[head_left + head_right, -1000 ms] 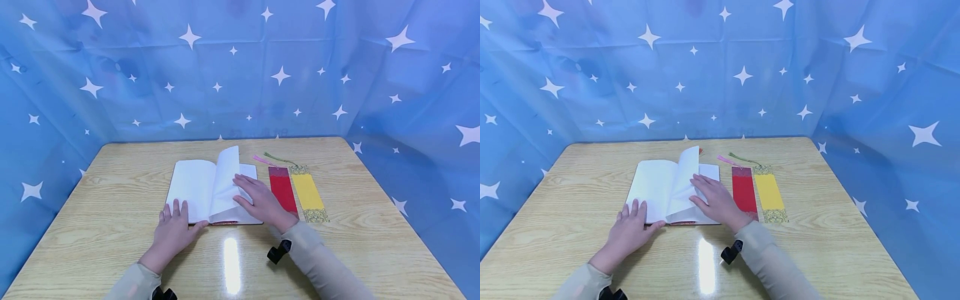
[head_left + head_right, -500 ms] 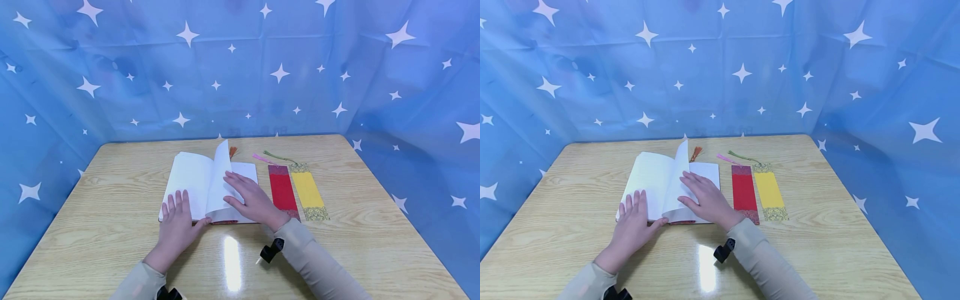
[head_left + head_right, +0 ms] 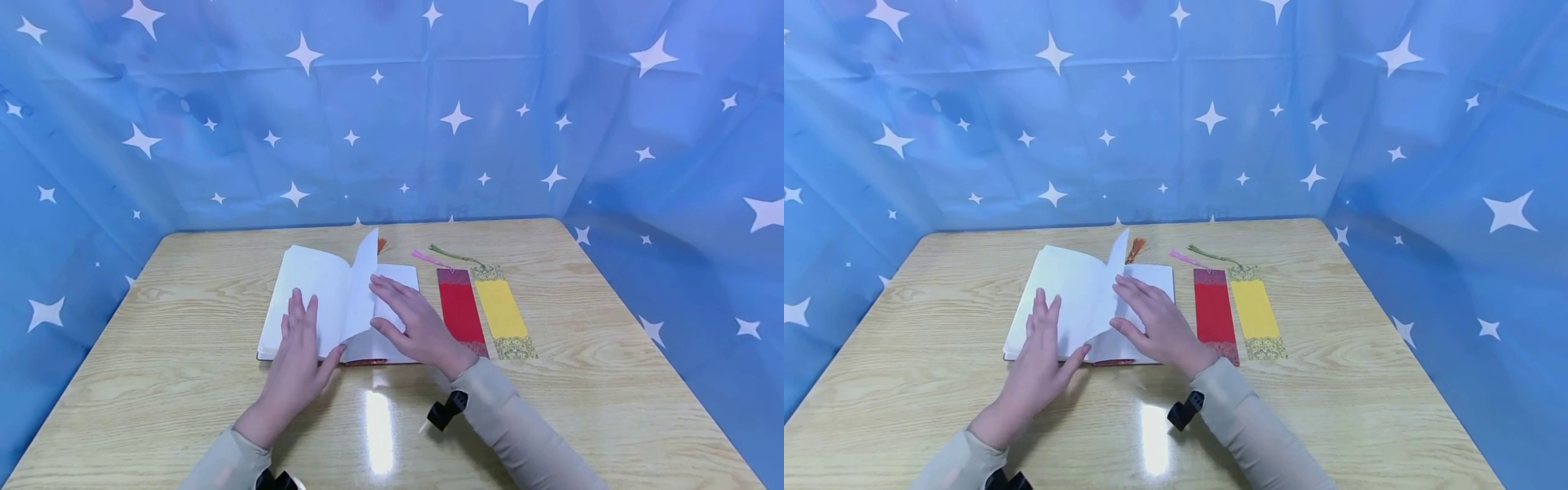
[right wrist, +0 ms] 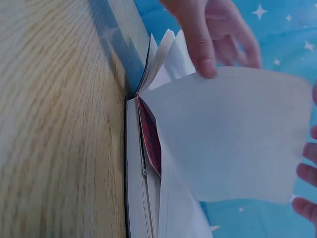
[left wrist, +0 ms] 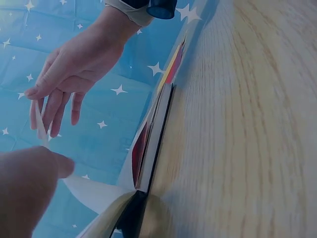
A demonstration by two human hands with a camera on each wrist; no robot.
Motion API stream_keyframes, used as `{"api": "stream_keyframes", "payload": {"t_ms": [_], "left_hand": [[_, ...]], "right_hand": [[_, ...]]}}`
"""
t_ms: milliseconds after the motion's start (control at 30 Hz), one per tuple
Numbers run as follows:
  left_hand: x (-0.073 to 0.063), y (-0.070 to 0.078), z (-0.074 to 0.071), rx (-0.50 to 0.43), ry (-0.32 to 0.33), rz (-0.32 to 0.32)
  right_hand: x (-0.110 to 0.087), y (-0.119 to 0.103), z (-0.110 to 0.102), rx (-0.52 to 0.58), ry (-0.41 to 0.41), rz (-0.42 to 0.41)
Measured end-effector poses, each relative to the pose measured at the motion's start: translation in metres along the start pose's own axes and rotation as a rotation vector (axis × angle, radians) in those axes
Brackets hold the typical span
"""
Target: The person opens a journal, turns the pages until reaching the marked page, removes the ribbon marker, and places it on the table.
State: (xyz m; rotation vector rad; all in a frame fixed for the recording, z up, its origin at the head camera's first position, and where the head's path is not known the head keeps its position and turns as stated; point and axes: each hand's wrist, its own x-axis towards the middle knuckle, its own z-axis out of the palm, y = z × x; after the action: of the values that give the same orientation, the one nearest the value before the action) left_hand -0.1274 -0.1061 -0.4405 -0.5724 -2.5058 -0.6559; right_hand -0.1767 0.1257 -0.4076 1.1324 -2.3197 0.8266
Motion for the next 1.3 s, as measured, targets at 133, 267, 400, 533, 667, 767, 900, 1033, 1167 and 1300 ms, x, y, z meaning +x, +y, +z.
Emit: {"api": "stream_keyframes", "payload": {"t_ms": [133, 267, 400, 533, 667, 767, 900, 1033, 1167, 1300], "left_hand": [[0.004, -0.003, 0.001, 0.004, 0.194, 0.124], [0.007, -0.006, 0.001, 0.053, 0.341, 0.192], [0.003, -0.010, -0.002, 0.165, 0.285, 0.146], [-0.005, -0.014, -0.005, 0.250, 0.113, 0.083], [-0.011, -0.018, -0.005, 0.319, -0.035, 0.080], [-0.014, -0.022, -0.005, 0.333, -0.103, 0.076], [-0.017, -0.026, -0.004, 0.273, -0.187, 0.019], [-0.019, -0.030, -0.004, 0.176, -0.273, -0.077], [-0.020, -0.034, -0.004, 0.111, -0.337, -0.149], [-0.022, -0.037, -0.004, 0.085, -0.371, -0.172]], "right_hand": [[-0.001, 0.001, -0.001, -0.005, 0.008, 0.002], [-0.007, 0.004, -0.005, -0.017, 0.002, 0.036], [-0.019, 0.008, -0.008, -0.043, -0.040, 0.122], [-0.030, 0.012, -0.010, -0.053, -0.109, 0.233], [-0.039, 0.017, -0.013, -0.070, -0.167, 0.329], [-0.044, 0.020, -0.015, -0.075, -0.214, 0.365], [-0.048, 0.024, -0.018, -0.091, -0.285, 0.358], [-0.051, 0.026, -0.020, -0.110, -0.339, 0.355], [-0.053, 0.029, -0.021, -0.122, -0.370, 0.371], [-0.054, 0.031, -0.022, -0.131, -0.408, 0.386]]}}
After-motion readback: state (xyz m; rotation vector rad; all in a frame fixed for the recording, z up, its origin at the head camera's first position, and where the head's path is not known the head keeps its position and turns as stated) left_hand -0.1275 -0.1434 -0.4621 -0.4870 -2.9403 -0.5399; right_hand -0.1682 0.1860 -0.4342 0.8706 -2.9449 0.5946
